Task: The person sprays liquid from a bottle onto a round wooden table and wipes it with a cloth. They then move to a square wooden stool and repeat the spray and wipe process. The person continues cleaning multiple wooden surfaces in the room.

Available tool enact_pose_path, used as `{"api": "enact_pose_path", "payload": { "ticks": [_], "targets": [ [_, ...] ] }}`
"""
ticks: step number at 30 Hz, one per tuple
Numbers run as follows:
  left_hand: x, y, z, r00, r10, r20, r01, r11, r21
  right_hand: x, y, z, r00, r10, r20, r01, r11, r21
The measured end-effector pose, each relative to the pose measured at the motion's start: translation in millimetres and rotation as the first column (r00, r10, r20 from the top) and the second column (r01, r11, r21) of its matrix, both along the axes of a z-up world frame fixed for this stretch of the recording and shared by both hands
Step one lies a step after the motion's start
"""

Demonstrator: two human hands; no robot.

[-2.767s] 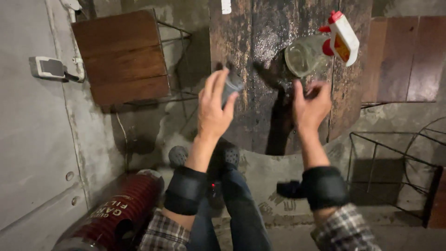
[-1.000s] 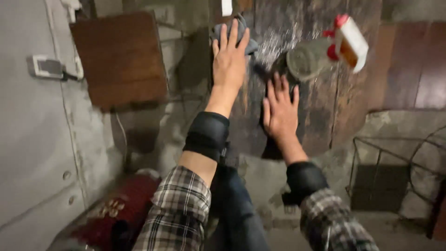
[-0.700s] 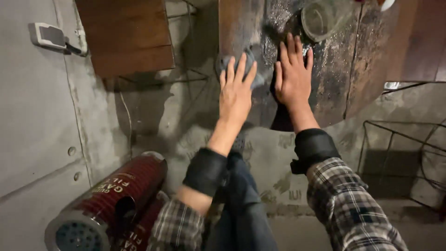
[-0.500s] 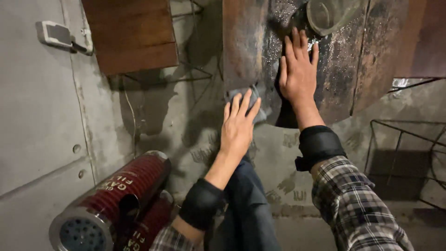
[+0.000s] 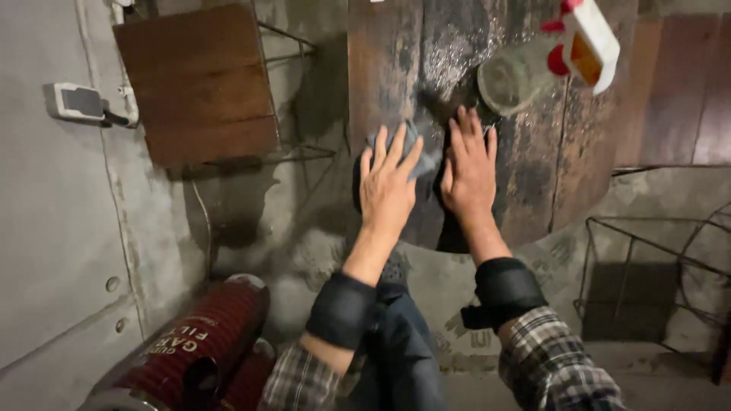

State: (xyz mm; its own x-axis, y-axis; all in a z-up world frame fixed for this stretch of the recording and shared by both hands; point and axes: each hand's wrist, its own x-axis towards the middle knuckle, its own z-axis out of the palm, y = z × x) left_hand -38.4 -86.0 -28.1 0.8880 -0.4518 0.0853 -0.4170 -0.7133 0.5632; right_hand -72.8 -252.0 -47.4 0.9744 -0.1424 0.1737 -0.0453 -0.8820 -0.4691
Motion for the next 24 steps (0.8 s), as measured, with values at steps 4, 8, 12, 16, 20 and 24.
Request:
{"api": "enact_pose_path", "payload": {
  "ticks": [4, 8, 12, 16, 20, 24],
  "targets": [
    [79.3, -37.0, -13.2, 0.999, 0.017, 0.032, -0.018, 1.000, 0.012, 2.9, 1.7, 3.2, 0.999, -0.026, -0.033, 0.026, 1.000, -0.006],
    [158.3, -71.2, -28.6, 0.992, 0.080, 0.099, -0.083, 0.996, 0.029, 3.2, 0.0, -1.5, 0.998, -0.042, -0.057, 0.041, 0.999, -0.024],
    [233.7, -100.7, -42.1, 0.978, 0.150, 0.142, -0.164, 0.982, 0.092, 4.9, 0.2, -2.0, 0.991, -0.048, -0.127, 0.039, 0.997, -0.072],
    [290.1, -114.4, -47.1, 0.962, 0.186, 0.198, -0.203, 0.977, 0.066, 9.4, -2.6, 1.0, 0.986, -0.041, -0.160, 0.031, 0.997, -0.067],
    [318.6, -117.9, -58.8, 0.932, 0.188, 0.311, -0.210, 0.977, 0.038, 7.3, -4.2, -2.1, 0.983, -0.037, -0.178, 0.023, 0.997, -0.077],
    [309.7, -109.0, -64.0, 0.950, 0.192, 0.247, -0.219, 0.972, 0.085, 4.1, -3.7, -1.1, 0.986, -0.029, -0.163, 0.017, 0.997, -0.078]
  ]
}}
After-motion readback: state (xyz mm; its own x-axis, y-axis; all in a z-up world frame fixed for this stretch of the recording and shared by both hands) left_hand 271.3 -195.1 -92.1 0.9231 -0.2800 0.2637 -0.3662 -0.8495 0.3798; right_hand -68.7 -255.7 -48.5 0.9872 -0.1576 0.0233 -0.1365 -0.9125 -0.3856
